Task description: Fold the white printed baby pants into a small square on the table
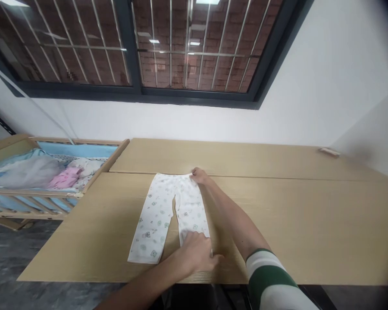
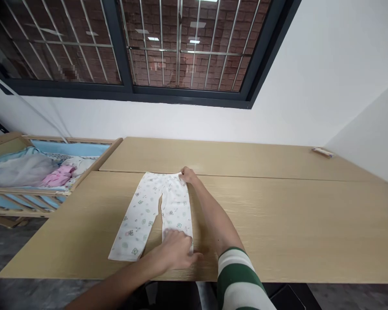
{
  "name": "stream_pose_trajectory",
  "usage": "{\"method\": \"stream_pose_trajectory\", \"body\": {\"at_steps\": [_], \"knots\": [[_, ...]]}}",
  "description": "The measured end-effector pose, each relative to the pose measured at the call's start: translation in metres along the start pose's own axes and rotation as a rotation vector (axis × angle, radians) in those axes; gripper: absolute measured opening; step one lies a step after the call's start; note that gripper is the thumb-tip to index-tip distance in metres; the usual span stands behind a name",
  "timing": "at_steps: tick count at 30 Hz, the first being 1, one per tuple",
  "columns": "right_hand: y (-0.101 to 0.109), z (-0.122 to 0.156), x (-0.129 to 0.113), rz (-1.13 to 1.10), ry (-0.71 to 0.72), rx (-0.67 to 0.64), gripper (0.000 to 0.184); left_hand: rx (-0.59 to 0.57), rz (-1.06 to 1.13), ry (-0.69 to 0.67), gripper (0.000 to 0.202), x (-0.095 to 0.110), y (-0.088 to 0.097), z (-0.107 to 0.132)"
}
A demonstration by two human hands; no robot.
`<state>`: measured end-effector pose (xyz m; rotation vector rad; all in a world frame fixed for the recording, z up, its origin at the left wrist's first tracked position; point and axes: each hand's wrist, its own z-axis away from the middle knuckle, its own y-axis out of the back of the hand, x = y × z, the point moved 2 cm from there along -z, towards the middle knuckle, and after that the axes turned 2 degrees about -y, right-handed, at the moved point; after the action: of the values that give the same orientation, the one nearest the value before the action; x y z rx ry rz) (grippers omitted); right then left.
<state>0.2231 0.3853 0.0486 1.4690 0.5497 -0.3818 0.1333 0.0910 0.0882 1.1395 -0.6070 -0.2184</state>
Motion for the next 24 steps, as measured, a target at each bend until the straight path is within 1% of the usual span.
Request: {"method": "stream_pose_trajectory", "body": {"at_steps": [5, 8, 11, 14, 15, 17, 19, 21, 24], "knots": [[0.008, 0.007, -0.008, -0.055, -0.047, -0.017, 0.026, -0.01, 0.015, -0.038, 0.034, 0.002, -0.005, -0.002], [0.014, 0.011, -0.018, -0.103, -0.059, -0.008, 0.025, 0.025, 0.049, -0.043, 0.029, -0.001, -0.002, 0.006], [0.017, 0.012, -0.035, -0.161, -0.052, 0.008, 0.025, 0.11, 0.125, -0.053, 0.032, -0.008, 0.004, 0.026], [0.015, 0.01, -0.059, -0.214, -0.026, 0.024, 0.028, 0.252, 0.344, -0.018, 0.034, -0.024, 0.011, 0.055], [0.012, 0.008, -0.068, -0.227, -0.016, 0.03, 0.029, 0.295, 0.44, 0.007, 0.034, -0.03, 0.012, 0.066], [0.003, 0.005, -0.089, -0.248, 0.005, 0.037, 0.03, 0.345, 0.621, 0.069, 0.035, -0.046, 0.01, 0.089], [-0.011, 0.002, -0.111, -0.261, 0.024, 0.042, 0.03, 0.383, 0.739, 0.146, 0.037, -0.063, 0.005, 0.111], [-0.03, 0.001, -0.131, -0.268, 0.035, 0.052, 0.029, 0.428, 0.785, 0.23, 0.04, -0.081, -0.004, 0.13], [-0.062, 0.002, -0.156, -0.26, 0.036, 0.068, 0.027, 0.49, 0.719, 0.356, 0.044, -0.111, -0.022, 0.151]]}}
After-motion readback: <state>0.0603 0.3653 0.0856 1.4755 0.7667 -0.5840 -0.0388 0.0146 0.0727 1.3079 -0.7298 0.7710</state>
